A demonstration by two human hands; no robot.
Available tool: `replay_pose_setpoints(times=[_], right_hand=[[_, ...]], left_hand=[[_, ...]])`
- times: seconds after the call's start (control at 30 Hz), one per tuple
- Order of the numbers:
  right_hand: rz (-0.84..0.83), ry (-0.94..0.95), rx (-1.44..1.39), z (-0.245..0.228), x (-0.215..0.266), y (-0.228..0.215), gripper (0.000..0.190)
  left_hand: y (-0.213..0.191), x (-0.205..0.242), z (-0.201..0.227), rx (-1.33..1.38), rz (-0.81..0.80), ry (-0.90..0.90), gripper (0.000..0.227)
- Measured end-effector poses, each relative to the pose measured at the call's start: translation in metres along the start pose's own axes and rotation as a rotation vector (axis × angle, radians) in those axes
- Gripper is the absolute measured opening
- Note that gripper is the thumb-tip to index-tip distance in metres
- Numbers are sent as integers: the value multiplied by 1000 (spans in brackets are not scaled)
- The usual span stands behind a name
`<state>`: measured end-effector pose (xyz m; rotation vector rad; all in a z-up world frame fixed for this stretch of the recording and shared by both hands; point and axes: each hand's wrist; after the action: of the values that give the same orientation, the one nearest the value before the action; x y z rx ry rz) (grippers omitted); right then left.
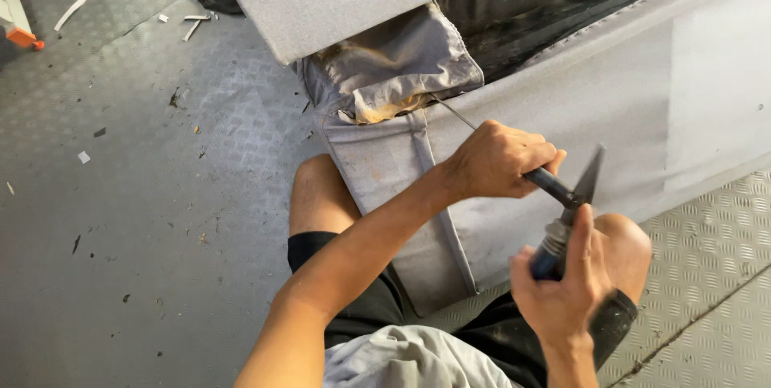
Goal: The person uses a hammer and a flathead screwdriver to pry out staples from the underside of a grey upholstered furniture piece. The person repeatedly positions the screwdriver under the staples and strikes it with the hammer to loosen and remove them.
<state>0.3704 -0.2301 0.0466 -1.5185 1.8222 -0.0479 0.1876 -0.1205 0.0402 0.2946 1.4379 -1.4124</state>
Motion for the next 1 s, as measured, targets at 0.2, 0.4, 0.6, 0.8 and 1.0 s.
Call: replay_pose_setpoints(times=[0.2, 0.4, 0.6, 0.8, 1.0], right_hand=[[54, 168, -146, 5, 13, -2, 85], [171, 320, -314, 5, 15, 16, 86], [-50, 200, -38, 16, 23, 12, 87], [107, 123, -240, 31, 44, 28, 98], [10, 341, -373, 53, 57, 32, 99]], left_hand=[[4, 8, -6, 11, -44, 9, 25], [9, 13, -4, 31, -121, 22, 12], [15, 20, -8, -2, -166, 50, 15], [22, 24, -10, 1, -206, 43, 19], [52, 67, -28, -95, -331, 122, 18]])
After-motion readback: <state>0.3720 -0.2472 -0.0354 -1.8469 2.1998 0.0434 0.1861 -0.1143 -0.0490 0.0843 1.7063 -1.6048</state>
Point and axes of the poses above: each hand's wrist, its own x-axis away from the middle knuckle, its own y-axis out of the palm, z = x × y, and after that the axes turned 10 degrees about y, right-handed
